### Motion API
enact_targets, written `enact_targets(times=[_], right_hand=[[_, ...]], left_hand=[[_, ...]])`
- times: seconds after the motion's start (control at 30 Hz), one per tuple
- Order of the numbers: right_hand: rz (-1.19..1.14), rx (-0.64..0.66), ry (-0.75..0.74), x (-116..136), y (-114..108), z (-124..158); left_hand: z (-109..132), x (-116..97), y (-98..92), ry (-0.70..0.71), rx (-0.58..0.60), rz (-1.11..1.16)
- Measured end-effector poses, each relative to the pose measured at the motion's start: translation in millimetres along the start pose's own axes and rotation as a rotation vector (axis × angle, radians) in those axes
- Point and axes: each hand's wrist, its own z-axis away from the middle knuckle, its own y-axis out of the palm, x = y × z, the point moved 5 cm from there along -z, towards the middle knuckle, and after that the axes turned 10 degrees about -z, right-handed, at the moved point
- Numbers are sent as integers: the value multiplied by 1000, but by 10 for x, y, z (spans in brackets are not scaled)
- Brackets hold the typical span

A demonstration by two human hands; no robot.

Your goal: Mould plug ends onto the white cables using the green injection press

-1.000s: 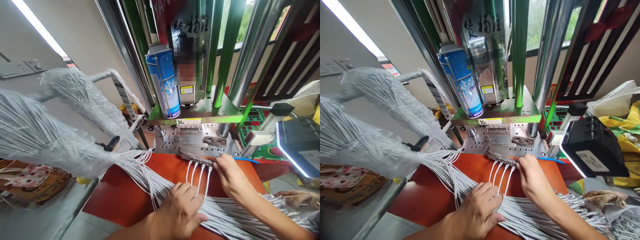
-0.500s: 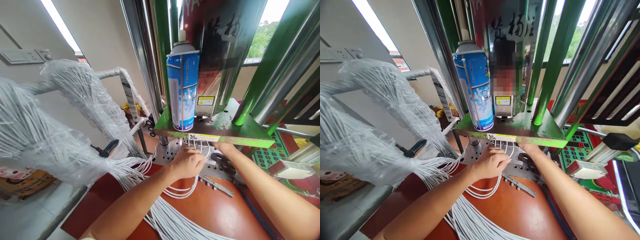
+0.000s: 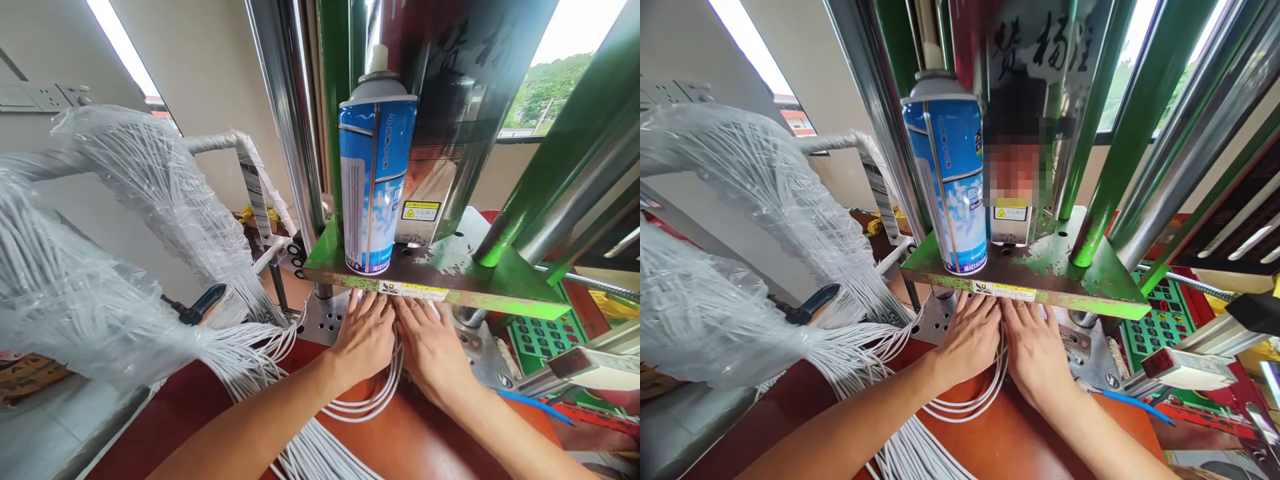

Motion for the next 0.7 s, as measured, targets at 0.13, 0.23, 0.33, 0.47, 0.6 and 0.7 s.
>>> enact_targets(times=[0.13, 0.23, 0.33, 0.47, 0.6, 0.7], right_hand=[[305, 30, -36, 160, 130, 34], [318, 47, 18, 98, 208, -57], [309, 17, 32, 54, 250, -118], [286, -9, 1, 54, 123, -143], [243, -56, -14, 22, -239, 405], [126, -26, -55, 3, -420, 1335]], left_hand=[[-10, -58, 109, -37, 10, -51], [-45, -47, 230, -31, -3, -65], [-84, -47, 319, -17, -18, -80], [-153, 2, 227, -49, -25, 15], [278, 163, -141, -24, -5, 114], [1203, 324, -433, 28, 51, 112]])
